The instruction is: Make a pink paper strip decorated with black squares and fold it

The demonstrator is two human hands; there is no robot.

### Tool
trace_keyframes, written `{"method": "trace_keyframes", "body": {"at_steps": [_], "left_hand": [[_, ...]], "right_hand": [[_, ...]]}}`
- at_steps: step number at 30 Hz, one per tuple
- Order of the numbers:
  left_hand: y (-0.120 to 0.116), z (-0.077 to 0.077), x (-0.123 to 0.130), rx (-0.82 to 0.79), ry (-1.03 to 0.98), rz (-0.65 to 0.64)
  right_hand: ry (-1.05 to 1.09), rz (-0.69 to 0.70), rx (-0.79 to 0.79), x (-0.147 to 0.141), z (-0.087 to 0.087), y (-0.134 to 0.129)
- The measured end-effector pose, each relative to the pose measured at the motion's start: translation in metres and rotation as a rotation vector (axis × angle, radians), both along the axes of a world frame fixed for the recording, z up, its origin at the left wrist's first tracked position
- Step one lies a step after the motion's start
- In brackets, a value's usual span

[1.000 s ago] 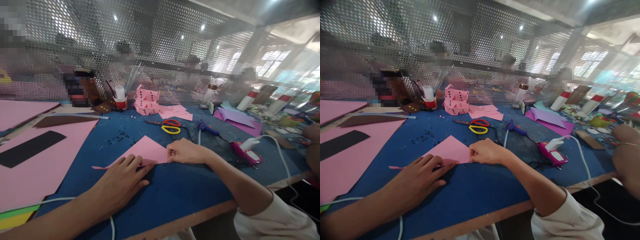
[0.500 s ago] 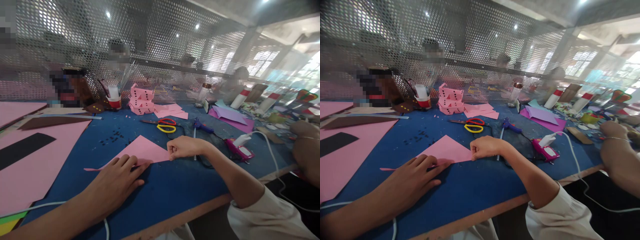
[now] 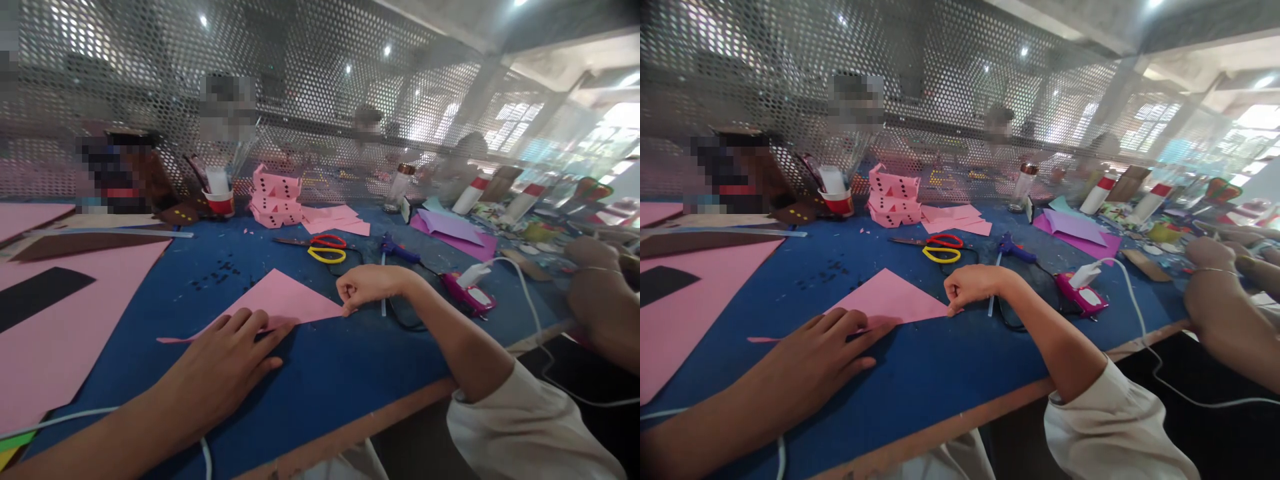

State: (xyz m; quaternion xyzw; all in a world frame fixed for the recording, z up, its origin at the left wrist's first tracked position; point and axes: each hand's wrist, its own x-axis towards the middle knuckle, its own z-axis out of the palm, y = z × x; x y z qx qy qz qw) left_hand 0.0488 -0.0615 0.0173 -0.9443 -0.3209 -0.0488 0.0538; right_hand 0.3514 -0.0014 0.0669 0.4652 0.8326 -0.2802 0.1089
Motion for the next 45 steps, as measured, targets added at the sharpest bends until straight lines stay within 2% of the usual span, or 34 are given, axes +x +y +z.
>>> {"method": "trace_keyframes", "body": {"at_steps": [7, 11, 13, 16, 18, 20, 25, 29, 35, 41, 45], "left_hand": [[0.001, 0.0, 0.0, -0.006, 0.005, -0.001], [0.001, 0.001, 0.0, 0.007, 0.016, -0.012], [-0.001, 0.002, 0.001, 0.012, 0.028, -0.014], [-0.002, 0.004, 0.002, 0.019, 0.042, -0.008], [-0.003, 0.006, 0.003, 0.024, 0.047, -0.003], [-0.004, 0.006, 0.003, 0.031, 0.052, -0.001], [-0.004, 0.005, 0.001, 0.017, 0.015, -0.008], [0.002, 0.002, -0.007, -0.078, -0.099, -0.013], [0.017, 0.0, -0.026, -0.252, -0.348, 0.131], [0.027, 0.011, -0.045, -0.438, -0.334, 0.342], [0.031, 0.018, -0.056, -0.519, -0.303, 0.416]], "right_hand": [[-0.09, -0.035, -0.007, 0.005, 0.006, 0.001], [-0.114, -0.036, 0.018, 0.005, 0.016, -0.004], [-0.038, -0.051, 0.041, 0.0, 0.022, -0.01], [0.258, -0.076, 0.098, -0.018, 0.024, -0.02], [0.428, -0.032, 0.178, -0.035, 0.017, -0.027], [0.507, 0.019, 0.221, -0.051, 0.004, -0.032], [0.448, 0.032, 0.333, -0.071, -0.029, -0.032], [0.464, 0.004, 0.284, -0.071, -0.039, -0.028], [0.485, -0.019, 0.26, -0.07, -0.038, -0.029], [0.494, -0.03, 0.246, -0.071, -0.038, -0.03], [0.489, -0.038, 0.235, -0.071, -0.038, -0.03]]}}
